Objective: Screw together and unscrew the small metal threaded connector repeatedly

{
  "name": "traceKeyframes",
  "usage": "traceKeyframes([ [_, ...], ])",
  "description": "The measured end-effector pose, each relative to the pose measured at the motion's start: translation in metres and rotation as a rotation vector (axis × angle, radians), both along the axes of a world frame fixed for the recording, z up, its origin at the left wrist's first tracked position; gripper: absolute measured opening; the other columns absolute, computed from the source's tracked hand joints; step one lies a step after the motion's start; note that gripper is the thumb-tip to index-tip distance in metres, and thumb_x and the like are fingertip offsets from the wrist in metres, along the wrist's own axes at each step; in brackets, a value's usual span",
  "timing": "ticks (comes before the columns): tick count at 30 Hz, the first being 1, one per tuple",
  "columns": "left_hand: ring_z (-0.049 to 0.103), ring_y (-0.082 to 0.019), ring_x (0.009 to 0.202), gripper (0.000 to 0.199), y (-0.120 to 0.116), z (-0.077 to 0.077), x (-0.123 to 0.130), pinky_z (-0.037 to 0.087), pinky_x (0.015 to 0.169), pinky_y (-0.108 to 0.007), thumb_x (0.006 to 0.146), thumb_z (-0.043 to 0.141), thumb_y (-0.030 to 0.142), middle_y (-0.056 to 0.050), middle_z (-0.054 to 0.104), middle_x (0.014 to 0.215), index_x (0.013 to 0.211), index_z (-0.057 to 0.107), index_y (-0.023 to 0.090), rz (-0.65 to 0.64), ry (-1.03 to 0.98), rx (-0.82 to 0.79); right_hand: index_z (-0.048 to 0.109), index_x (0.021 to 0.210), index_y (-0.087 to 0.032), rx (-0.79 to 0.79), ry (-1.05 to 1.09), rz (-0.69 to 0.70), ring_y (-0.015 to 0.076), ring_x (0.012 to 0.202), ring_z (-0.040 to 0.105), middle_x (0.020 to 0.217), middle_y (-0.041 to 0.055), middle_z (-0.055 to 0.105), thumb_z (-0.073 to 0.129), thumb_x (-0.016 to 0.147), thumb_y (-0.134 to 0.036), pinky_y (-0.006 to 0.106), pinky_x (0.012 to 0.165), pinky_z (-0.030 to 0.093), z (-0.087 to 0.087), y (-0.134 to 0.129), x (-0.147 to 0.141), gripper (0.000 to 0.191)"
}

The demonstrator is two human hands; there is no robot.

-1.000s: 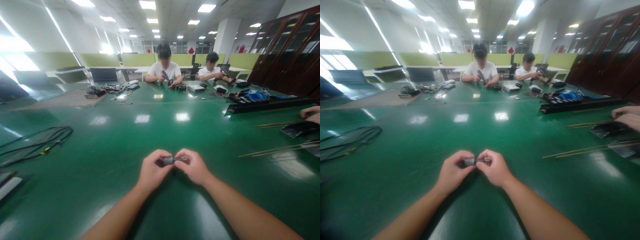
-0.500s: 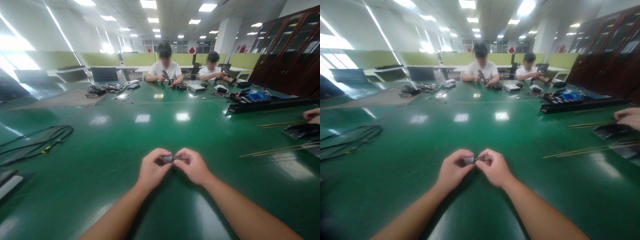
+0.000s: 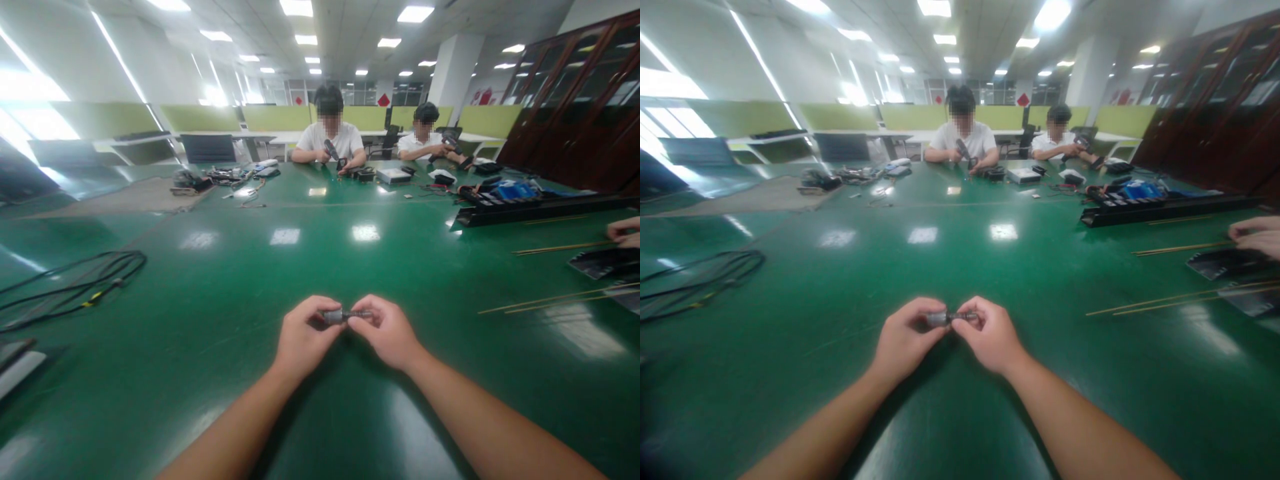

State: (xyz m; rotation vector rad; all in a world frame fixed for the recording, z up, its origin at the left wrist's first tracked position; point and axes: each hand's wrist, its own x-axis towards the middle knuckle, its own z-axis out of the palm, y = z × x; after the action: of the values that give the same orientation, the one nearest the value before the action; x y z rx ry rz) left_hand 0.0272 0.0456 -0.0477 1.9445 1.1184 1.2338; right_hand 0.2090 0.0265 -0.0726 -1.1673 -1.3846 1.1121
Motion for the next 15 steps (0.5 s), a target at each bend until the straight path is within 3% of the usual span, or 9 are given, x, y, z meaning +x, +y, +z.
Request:
traceKeyframes([
  [15, 0.066, -0.017, 0.081, 0.015, -0.0001, 0.0010, -0.0005, 0.053, 0.069, -0.024, 0.074, 0.076, 0.022, -0.004, 0.071, 0.090, 0.087, 0.072, 0.019, 0.001, 0.006, 0.047, 0.065, 0.089, -0.016, -0.001, -0.004, -0.002, 0.0139, 0.063, 0.059, 0.075, 0.0018, 0.068, 0.068, 0.080, -0.028, 0.024, 0.059, 0.044, 0.0041, -0.0012, -0.0004, 0.016],
])
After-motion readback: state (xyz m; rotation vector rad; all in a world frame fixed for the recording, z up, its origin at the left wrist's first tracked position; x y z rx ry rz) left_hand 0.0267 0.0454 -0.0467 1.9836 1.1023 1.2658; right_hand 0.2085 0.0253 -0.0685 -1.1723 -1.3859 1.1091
